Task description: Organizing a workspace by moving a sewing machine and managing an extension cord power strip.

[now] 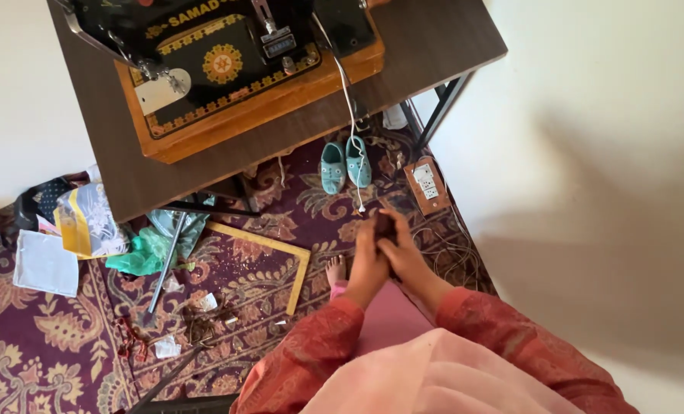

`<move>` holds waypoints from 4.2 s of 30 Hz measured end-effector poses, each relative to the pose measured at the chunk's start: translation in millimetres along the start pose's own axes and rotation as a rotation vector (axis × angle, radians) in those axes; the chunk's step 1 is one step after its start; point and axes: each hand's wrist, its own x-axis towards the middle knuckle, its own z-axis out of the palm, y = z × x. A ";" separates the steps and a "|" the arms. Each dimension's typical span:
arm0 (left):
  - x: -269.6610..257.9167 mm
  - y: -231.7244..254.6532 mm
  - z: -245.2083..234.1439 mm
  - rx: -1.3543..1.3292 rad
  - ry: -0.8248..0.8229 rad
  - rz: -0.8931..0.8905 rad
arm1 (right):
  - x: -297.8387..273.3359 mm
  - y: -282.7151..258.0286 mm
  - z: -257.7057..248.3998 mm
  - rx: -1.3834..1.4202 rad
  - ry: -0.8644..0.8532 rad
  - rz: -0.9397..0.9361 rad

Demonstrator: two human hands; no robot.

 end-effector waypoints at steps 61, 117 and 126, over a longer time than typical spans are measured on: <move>-0.5 11.8 -152.2 0.169 0.155 -0.208 | 258.1 -15.6 31.3 -0.867 0.292 -0.538; 85.8 -72.7 -62.8 0.141 -0.503 -0.331 | -53.1 78.2 -195.9 -1.093 0.727 0.014; 75.5 -170.2 0.7 0.094 -0.542 -0.486 | -19.7 196.5 -230.1 -0.833 0.527 0.225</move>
